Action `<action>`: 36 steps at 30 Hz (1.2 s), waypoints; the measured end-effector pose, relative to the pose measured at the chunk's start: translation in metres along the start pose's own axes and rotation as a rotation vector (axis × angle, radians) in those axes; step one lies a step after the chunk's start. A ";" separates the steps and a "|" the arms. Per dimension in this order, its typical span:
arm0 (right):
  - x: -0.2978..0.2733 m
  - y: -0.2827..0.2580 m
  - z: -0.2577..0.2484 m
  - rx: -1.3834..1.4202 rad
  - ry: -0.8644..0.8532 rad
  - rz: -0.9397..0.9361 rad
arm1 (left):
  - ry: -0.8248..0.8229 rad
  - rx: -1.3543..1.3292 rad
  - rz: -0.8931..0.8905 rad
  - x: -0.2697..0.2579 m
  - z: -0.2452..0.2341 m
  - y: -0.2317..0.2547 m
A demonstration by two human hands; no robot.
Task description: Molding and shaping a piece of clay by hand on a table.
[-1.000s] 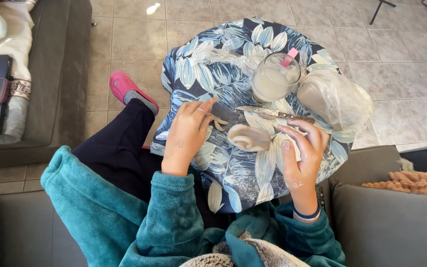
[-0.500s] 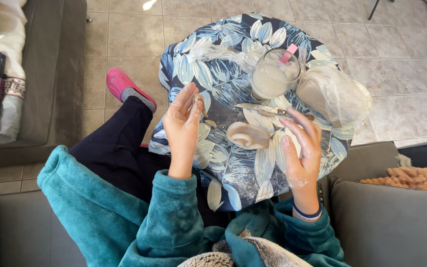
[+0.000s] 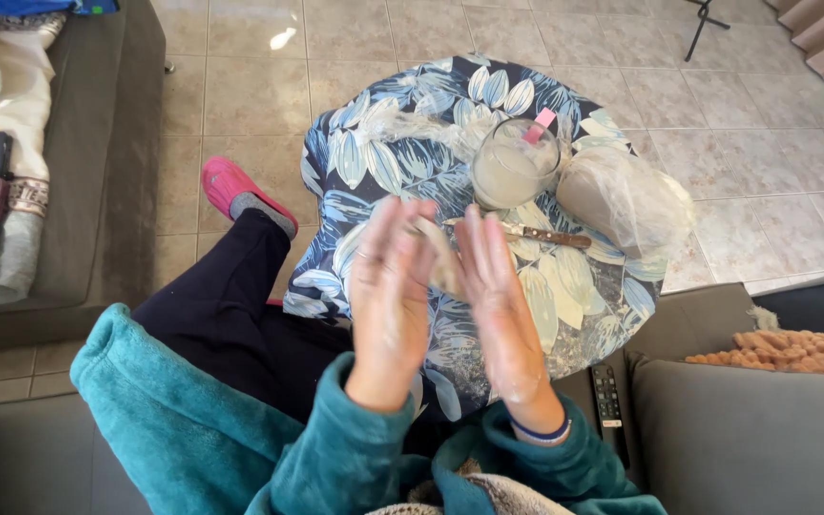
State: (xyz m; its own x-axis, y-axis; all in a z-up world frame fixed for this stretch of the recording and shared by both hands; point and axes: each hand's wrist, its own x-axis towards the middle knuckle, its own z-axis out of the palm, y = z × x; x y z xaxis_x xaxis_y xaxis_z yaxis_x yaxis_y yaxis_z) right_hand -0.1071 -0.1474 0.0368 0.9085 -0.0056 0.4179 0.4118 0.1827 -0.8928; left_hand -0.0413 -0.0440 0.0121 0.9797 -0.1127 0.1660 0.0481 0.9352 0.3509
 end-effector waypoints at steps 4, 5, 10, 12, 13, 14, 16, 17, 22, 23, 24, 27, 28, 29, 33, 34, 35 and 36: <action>0.008 -0.004 0.015 0.057 0.129 -0.117 | -0.274 0.579 0.144 -0.032 0.013 -0.021; 0.009 -0.005 0.016 0.138 0.188 -0.107 | -0.402 0.792 0.272 -0.037 0.017 -0.022; 0.007 -0.011 0.016 0.176 0.157 -0.125 | -0.618 1.060 0.480 -0.045 0.047 -0.008; 0.001 -0.008 0.012 -0.011 0.085 -0.178 | -0.628 1.076 0.456 -0.045 0.043 -0.012; 0.000 -0.002 0.007 -0.011 0.081 -0.183 | -0.629 1.077 0.463 -0.046 0.040 -0.013; -0.001 0.004 0.003 0.072 0.220 -0.095 | -0.613 1.093 0.446 -0.047 0.036 -0.015; -0.004 0.013 -0.002 0.155 0.354 -0.005 | -0.593 1.110 0.431 -0.046 0.033 -0.014; -0.005 0.015 -0.002 0.156 0.375 -0.051 | -0.505 1.087 0.471 -0.044 0.033 -0.011; -0.022 0.029 -0.016 0.264 0.229 -0.122 | -0.186 0.873 0.527 -0.027 0.031 -0.001; -0.028 0.028 -0.019 -0.084 0.151 -0.061 | -0.159 0.725 0.452 -0.024 0.034 0.003; -0.031 0.029 -0.020 -0.422 0.048 -0.008 | -0.120 0.585 0.395 -0.022 0.035 0.011; -0.046 0.058 -0.036 -0.546 -0.149 -0.032 | -0.080 0.533 0.330 -0.017 0.029 0.016; -0.038 0.047 -0.024 -0.530 -0.179 -0.027 | -0.055 0.542 0.351 -0.019 0.028 0.016; -0.030 0.036 -0.014 -0.288 -0.184 0.047 | -0.097 0.645 0.415 -0.020 0.027 0.014; -0.058 0.070 -0.056 0.160 0.040 0.146 | -0.318 1.034 0.578 -0.028 0.027 -0.003; -0.052 0.056 -0.046 0.161 0.043 0.150 | -0.316 1.035 0.573 -0.029 0.025 -0.005; -0.046 0.042 -0.037 0.669 0.029 0.103 | -0.459 1.061 0.498 -0.030 0.023 -0.008; -0.041 0.029 -0.029 1.176 0.020 0.041 | -0.607 1.080 0.419 -0.031 0.021 -0.011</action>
State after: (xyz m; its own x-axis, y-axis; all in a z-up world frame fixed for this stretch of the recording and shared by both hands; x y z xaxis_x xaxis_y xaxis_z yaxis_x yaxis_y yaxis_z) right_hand -0.1302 -0.1702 -0.0106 0.9246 0.0081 0.3808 0.0725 0.9777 -0.1969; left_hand -0.0767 -0.0581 0.0219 0.6247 -0.2782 0.7297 -0.6949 0.2282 0.6819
